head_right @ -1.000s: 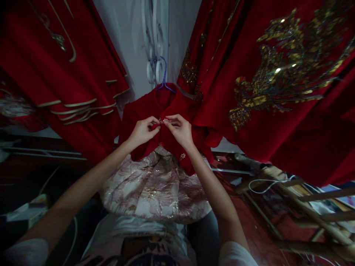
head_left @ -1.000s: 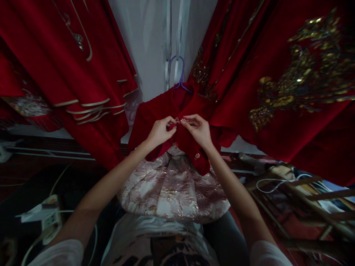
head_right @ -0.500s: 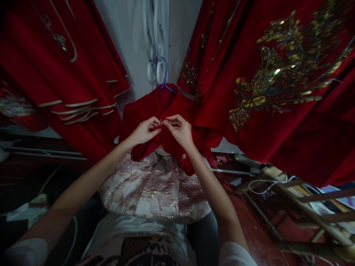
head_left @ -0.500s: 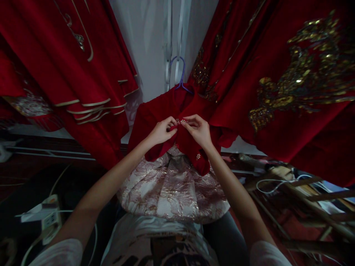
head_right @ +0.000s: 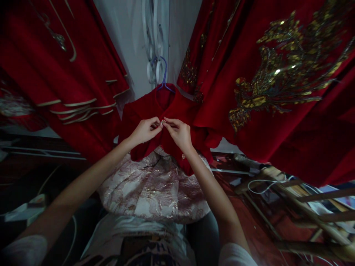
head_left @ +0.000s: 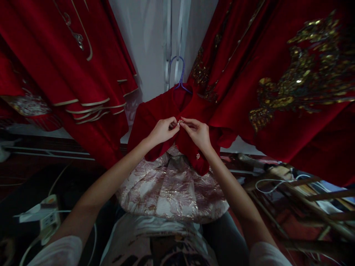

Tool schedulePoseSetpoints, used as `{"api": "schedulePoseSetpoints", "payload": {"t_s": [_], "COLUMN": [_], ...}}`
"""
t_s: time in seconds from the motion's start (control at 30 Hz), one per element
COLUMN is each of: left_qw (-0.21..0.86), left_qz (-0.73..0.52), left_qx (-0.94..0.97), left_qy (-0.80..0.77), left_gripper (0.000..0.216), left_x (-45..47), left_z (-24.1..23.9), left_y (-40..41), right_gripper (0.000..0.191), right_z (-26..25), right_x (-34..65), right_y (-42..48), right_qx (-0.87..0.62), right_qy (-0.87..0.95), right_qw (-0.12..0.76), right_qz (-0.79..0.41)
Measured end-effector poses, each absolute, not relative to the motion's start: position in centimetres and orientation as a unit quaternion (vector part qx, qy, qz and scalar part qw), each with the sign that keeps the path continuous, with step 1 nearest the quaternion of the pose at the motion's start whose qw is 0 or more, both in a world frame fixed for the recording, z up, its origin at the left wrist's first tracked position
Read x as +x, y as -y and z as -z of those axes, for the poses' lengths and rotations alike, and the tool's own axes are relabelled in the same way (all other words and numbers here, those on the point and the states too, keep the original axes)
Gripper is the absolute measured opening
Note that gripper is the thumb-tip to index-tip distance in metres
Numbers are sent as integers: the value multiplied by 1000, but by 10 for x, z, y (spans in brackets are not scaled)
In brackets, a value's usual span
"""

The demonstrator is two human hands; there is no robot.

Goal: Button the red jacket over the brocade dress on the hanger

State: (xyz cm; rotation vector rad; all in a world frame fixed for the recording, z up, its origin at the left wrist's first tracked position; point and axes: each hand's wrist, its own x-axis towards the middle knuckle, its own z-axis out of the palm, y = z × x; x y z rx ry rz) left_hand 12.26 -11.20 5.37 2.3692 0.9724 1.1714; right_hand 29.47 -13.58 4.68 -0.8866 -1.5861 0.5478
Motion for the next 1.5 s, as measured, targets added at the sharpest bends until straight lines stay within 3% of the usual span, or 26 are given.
{"api": "schedulePoseSetpoints", "payload": {"t_s": [0.43,0.6,0.7,0.9,1.03,1.23,1.37,1.5], "left_qw": [80,81,170,477,509,642,694,666], "left_qz": [-387,-401,-443,-473,-461,-417,-419,-485], "left_qx": [861,857,821,681,659,559,485,444], "left_qy": [-319,-314,-317,-291,-306,-318,-328,-354], "left_gripper": [6,7,8,26,36,57,51,32], "left_x": [121,129,134,134,137,130,121,122], "left_z": [-60,-58,-48,-23,-8,9,19,26], "left_y": [120,124,125,125,128,142,155,158], "right_gripper": [36,28,34,39,38,32,26,28], "right_z": [-50,-40,-31,-21,-31,-54,-61,-57], "right_x": [300,287,281,303,324,337,339,328], "right_y": [132,129,131,140,151,172,178,184], "right_qx": [-387,-400,-400,-383,-389,-364,-382,-398], "right_qy": [670,673,680,659,617,649,653,684], "right_qw": [556,574,572,575,579,499,513,428], "right_qz": [-305,-241,-224,-299,-364,-445,-405,-436]}}
